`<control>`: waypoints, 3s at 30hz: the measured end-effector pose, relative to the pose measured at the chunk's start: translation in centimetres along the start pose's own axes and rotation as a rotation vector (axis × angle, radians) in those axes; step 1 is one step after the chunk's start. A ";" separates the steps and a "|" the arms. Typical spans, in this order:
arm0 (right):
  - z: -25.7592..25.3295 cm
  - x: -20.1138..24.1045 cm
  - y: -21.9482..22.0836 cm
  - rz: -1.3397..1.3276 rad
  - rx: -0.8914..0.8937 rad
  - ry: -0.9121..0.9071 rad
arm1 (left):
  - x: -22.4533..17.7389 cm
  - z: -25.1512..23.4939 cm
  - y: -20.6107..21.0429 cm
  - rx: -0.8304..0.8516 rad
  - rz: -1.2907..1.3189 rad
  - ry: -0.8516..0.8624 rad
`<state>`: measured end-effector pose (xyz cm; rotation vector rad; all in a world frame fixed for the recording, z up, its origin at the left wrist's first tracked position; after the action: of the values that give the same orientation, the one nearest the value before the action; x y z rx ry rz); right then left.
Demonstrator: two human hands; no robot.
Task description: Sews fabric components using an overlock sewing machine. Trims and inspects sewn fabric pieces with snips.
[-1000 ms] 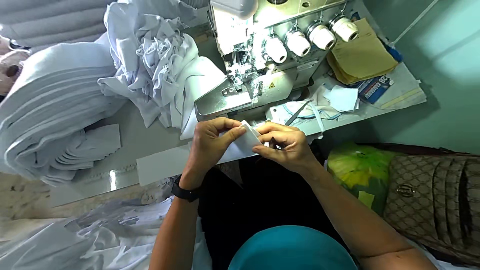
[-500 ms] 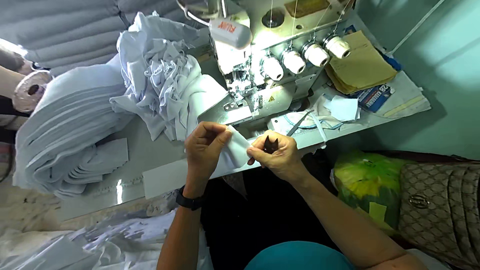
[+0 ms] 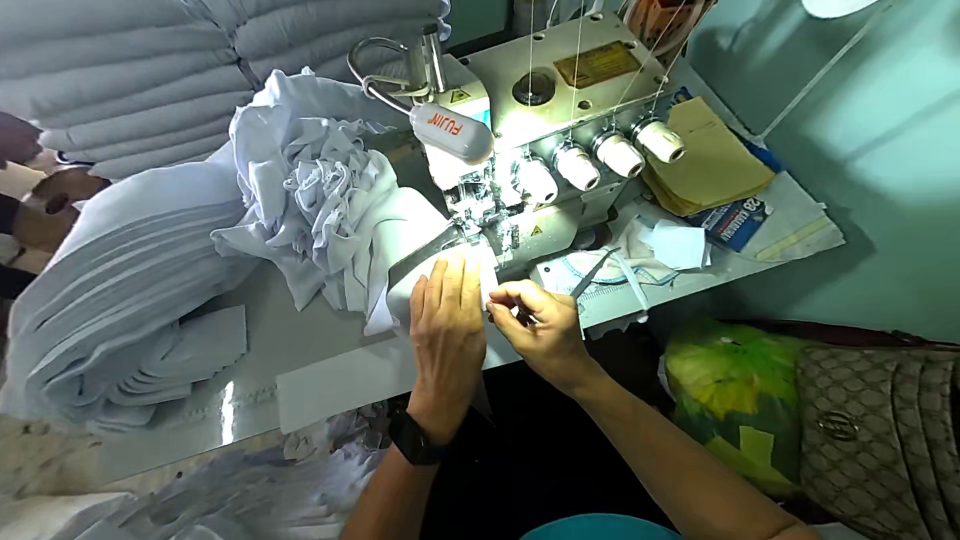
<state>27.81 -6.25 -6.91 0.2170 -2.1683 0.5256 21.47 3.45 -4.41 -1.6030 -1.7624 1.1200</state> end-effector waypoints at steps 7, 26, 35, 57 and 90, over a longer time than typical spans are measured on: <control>-2.7 0.4 0.3 0.196 -0.007 -0.096 | 2.8 -2.6 -0.1 0.103 0.308 0.022; 5.8 -7.7 -8.0 0.540 0.125 0.431 | 12.1 1.3 -0.6 -0.099 0.842 -0.362; 5.4 -10.0 -7.0 0.630 0.211 0.292 | 15.4 14.5 -1.3 0.102 0.126 -0.714; 2.9 -10.8 -10.0 0.617 0.069 0.300 | 17.7 15.2 0.3 -0.052 0.182 -0.513; 0.1 2.6 -0.1 -0.307 0.443 -0.125 | 4.1 2.5 -1.4 0.173 1.137 -0.114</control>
<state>26.17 -6.28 -4.85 0.8287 -2.0587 0.8238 17.88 6.91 -5.23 -2.5054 -0.6452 1.7714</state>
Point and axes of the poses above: each hand's wrist, its own z-axis away from the middle knuckle, its own y-axis out of the palm, x = y × z, the point moved 8 cm from there along -z, towards the middle knuckle, and after that the axes turned 3 degrees about z, right-handed, at the moved point
